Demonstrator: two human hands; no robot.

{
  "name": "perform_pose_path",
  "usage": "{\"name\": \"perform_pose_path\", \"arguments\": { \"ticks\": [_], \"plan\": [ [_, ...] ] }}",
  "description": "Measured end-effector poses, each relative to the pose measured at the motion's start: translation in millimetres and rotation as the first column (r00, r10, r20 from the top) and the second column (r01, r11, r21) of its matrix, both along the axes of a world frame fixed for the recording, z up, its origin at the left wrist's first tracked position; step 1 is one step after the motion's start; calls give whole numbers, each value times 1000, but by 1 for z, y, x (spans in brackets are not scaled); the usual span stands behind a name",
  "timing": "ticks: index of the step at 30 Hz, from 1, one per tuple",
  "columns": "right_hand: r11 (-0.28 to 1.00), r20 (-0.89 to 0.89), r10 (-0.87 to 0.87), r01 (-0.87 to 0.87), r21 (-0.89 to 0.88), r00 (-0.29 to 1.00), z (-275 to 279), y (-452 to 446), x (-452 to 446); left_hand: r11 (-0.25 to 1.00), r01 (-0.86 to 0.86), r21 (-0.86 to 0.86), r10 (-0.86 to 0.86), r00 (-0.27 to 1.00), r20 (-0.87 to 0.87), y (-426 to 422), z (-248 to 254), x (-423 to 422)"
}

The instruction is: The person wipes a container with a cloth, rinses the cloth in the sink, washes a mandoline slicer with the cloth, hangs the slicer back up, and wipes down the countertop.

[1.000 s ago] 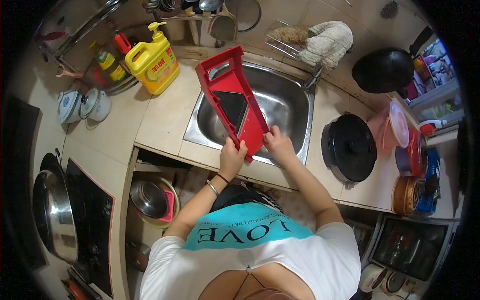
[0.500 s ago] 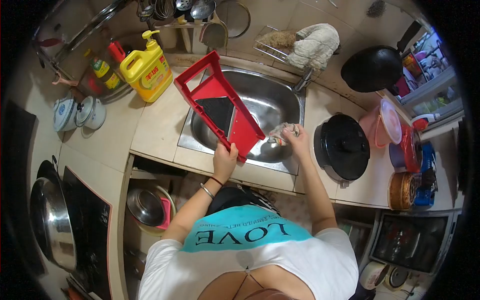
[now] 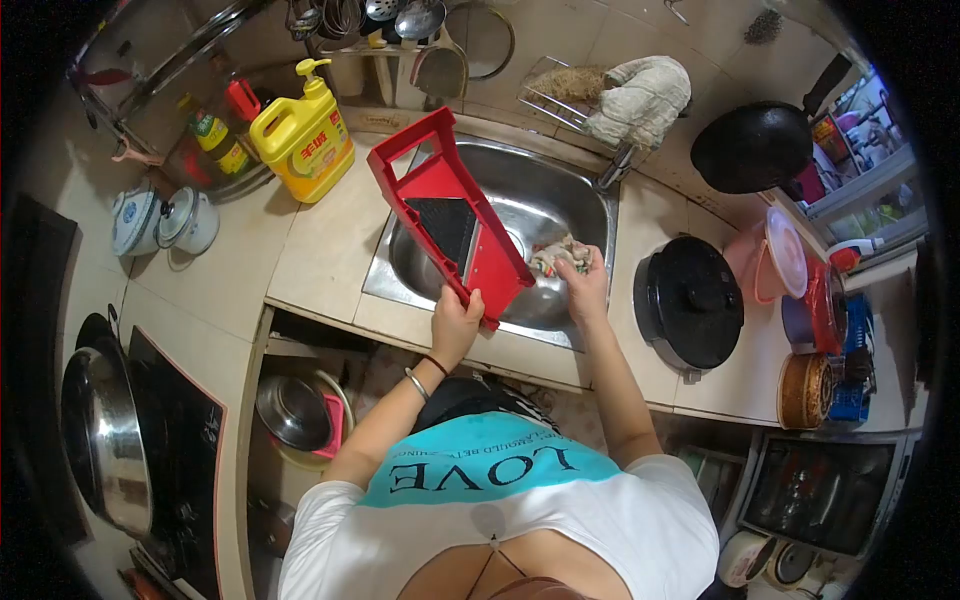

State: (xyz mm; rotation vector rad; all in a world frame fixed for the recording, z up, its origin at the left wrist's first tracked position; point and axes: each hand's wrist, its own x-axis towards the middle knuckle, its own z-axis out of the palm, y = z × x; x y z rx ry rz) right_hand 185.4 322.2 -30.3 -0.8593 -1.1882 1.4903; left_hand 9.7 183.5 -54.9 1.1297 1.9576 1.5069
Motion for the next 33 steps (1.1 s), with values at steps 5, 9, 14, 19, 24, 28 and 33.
{"name": "perform_pose_path", "arguments": {
  "ticks": [5, 9, 14, 19, 24, 28, 33],
  "plan": [
    [917, 535, 31, -237, 321, 844, 5, -3, -1, 999, 37, -4, -37, 998, 44, 0, 5, 1],
    [865, 751, 31, -394, 311, 660, 17, -6, -6, 995, 72, 70, -74, 997, 24, 1, 6, 2],
    [723, 845, -22, -575, 382, 534, 30, 1, -12, 992, 117, 46, -118, 993, 7, 2, 2, 2],
    [691, 896, -99, -619, 374, 432, 2, 3, -33, 993, 112, 43, -110, 993, -45, 4, 2, 3],
    [761, 791, -174, -429, 486, 586, 34, -10, -48, 998, 52, 29, -53, 998, 21, 7, 8, 3],
    [653, 624, -358, -291, 699, 695, 45, 4, -63, 995, 93, 38, -94, 996, 7, 4, 17, 3],
    [783, 813, -306, -355, 511, 495, 38, 7, -78, 995, 91, 37, -91, 996, -16, 5, 8, 1]
  ]
}}
